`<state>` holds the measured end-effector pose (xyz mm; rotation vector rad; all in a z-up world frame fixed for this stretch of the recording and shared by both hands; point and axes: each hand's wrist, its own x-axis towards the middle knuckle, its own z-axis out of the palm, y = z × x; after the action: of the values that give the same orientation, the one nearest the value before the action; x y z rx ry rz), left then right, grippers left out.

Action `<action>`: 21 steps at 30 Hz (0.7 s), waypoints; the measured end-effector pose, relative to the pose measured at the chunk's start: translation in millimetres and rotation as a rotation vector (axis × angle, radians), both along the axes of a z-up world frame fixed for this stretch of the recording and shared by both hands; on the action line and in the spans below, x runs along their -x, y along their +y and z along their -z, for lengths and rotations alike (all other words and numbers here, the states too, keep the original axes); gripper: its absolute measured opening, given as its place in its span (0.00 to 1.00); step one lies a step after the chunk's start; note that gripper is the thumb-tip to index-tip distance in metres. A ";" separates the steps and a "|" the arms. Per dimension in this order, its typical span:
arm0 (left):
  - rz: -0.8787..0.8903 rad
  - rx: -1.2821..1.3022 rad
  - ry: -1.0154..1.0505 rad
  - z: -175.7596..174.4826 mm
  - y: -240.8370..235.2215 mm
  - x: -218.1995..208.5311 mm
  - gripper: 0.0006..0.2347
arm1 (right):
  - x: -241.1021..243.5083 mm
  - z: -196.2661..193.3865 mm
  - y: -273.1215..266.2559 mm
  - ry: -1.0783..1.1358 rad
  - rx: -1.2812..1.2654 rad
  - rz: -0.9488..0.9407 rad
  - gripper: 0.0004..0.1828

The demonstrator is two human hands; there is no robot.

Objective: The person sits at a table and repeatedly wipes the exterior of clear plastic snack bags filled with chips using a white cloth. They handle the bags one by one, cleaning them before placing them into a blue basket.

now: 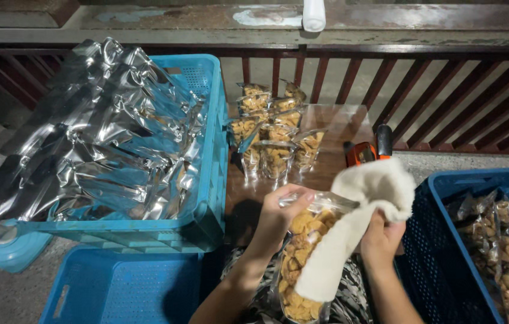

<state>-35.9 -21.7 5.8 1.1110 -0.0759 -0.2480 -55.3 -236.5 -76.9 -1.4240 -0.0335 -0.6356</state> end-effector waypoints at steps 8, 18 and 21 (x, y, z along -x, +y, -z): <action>0.102 0.014 -0.181 7.0 7.8 9.0 0.12 | 12.0 -112.7 17.5 -0.301 1.321 -0.152 0.28; 0.058 -0.434 -0.395 -44.6 7.8 40.0 0.18 | 1.5 -153.2 16.9 -0.293 1.364 -0.235 0.24; 0.087 -0.367 -0.391 -38.4 8.3 36.9 0.19 | 1.0 -155.8 17.6 -0.239 1.171 -0.425 0.26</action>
<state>-72.8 -13.4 44.2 1.5130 -0.4415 -0.1210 -56.3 -218.9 78.9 -2.3397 -1.0095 -0.4106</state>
